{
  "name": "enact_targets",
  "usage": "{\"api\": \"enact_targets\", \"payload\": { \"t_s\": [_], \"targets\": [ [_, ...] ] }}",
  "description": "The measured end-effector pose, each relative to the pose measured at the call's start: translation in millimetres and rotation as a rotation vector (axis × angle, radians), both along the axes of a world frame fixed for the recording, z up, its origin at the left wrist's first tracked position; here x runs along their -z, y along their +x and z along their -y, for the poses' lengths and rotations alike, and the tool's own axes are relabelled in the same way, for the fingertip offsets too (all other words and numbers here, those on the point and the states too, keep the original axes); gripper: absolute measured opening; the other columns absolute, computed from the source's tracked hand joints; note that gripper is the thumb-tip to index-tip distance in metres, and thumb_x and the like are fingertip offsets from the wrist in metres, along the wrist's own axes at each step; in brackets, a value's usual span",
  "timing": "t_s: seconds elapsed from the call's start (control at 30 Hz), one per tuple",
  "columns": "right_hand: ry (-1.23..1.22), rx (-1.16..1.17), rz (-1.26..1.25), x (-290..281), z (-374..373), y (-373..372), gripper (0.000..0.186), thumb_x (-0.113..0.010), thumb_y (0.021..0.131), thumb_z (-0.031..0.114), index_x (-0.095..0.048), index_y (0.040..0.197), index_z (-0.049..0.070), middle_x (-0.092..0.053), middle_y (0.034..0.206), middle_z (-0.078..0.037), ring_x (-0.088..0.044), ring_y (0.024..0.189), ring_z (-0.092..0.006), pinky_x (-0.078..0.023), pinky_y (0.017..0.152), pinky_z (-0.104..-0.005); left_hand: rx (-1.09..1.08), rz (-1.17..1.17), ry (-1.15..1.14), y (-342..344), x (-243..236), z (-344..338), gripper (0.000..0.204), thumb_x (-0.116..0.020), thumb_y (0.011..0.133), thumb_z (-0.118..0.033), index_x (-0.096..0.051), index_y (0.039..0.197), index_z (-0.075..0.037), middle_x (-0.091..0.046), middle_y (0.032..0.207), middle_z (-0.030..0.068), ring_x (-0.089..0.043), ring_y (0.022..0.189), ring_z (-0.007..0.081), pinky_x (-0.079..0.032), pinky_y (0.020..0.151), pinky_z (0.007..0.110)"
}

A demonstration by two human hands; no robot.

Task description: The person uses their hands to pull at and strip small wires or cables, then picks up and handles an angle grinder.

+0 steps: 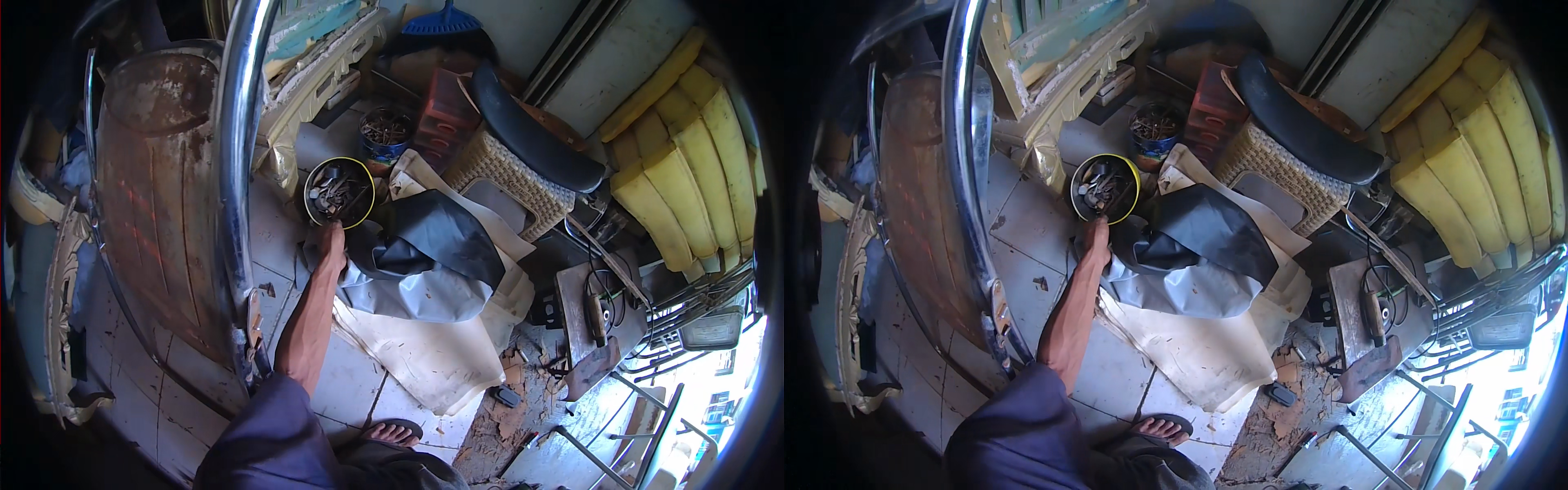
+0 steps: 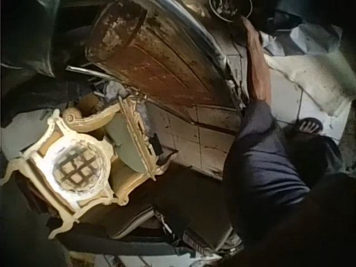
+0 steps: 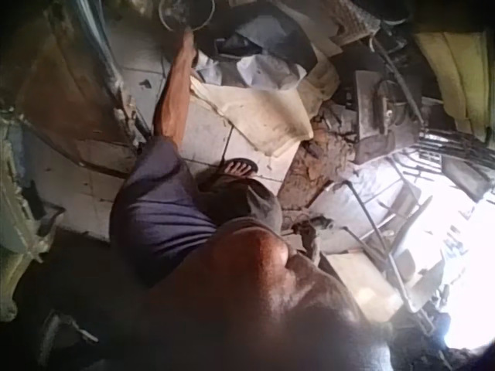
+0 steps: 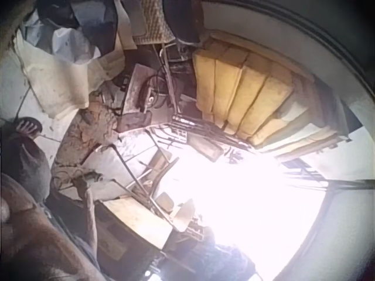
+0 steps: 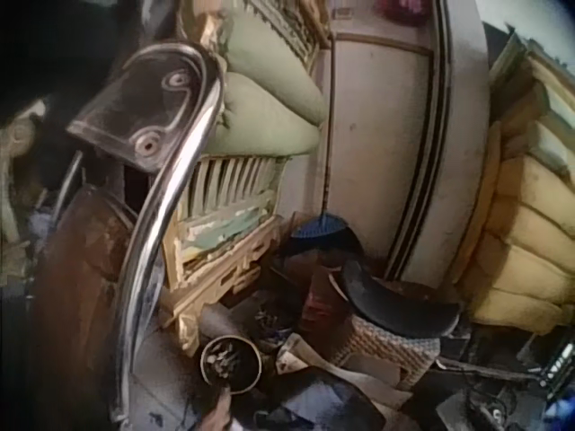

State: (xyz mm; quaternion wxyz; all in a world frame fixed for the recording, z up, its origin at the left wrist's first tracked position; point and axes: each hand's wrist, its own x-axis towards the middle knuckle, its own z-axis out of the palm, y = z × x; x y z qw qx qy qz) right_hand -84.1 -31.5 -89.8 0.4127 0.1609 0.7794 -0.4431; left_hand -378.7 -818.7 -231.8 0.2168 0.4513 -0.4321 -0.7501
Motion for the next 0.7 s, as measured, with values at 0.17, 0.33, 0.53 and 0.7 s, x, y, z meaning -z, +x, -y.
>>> {"api": "enact_targets", "payload": {
  "t_s": [0.17,0.33,0.53,0.7],
  "targets": [
    [-0.102,0.124,-0.007,-13,-13,42,0.037,-0.065,0.098,0.037,-0.065,0.102,0.0,-0.072,0.092,-0.018,-0.068,0.078,-0.0244,-0.054,0.065,-0.0353,-0.09,0.117,-0.25,-1,13,-60,0.047,-0.051,0.105,-0.036,-0.057,0.137,-0.002,-0.064,0.13,0.0124,-0.059,0.116,0.0238,-0.044,0.101,0.037],
    [-0.049,0.08,0.015,-4,-13,35,0.038,-0.064,0.099,0.037,-0.064,0.103,-0.001,-0.072,0.092,-0.019,-0.069,0.079,-0.0253,-0.055,0.066,-0.0359,0.012,0.309,-0.327,-4,54,-68,0.033,-0.053,0.102,-0.028,-0.062,0.116,0.001,-0.066,0.117,0.0199,-0.063,0.108,0.0285,-0.048,0.091,0.039],
    [-0.108,0.076,0.015,2,-22,31,0.039,-0.062,0.1,0.037,-0.061,0.103,-0.002,-0.072,0.092,-0.021,-0.069,0.08,-0.0263,-0.055,0.067,-0.0368,-0.027,0.264,-0.108,18,-18,-52,0.041,-0.057,0.101,-0.033,-0.053,0.126,-0.001,-0.061,0.121,0.017,-0.06,0.111,0.0262,-0.048,0.091,0.039],
    [-0.353,0.188,0.032,4,-36,37,0.04,-0.06,0.101,0.037,-0.06,0.103,-0.003,-0.071,0.092,-0.022,-0.069,0.081,-0.027,-0.056,0.068,-0.0376,-0.011,0.238,-0.059,24,-18,-50,0.049,-0.06,0.101,-0.038,-0.048,0.132,-0.003,-0.059,0.122,0.0144,-0.06,0.109,0.025,-0.05,0.087,0.039]
  ]
}}
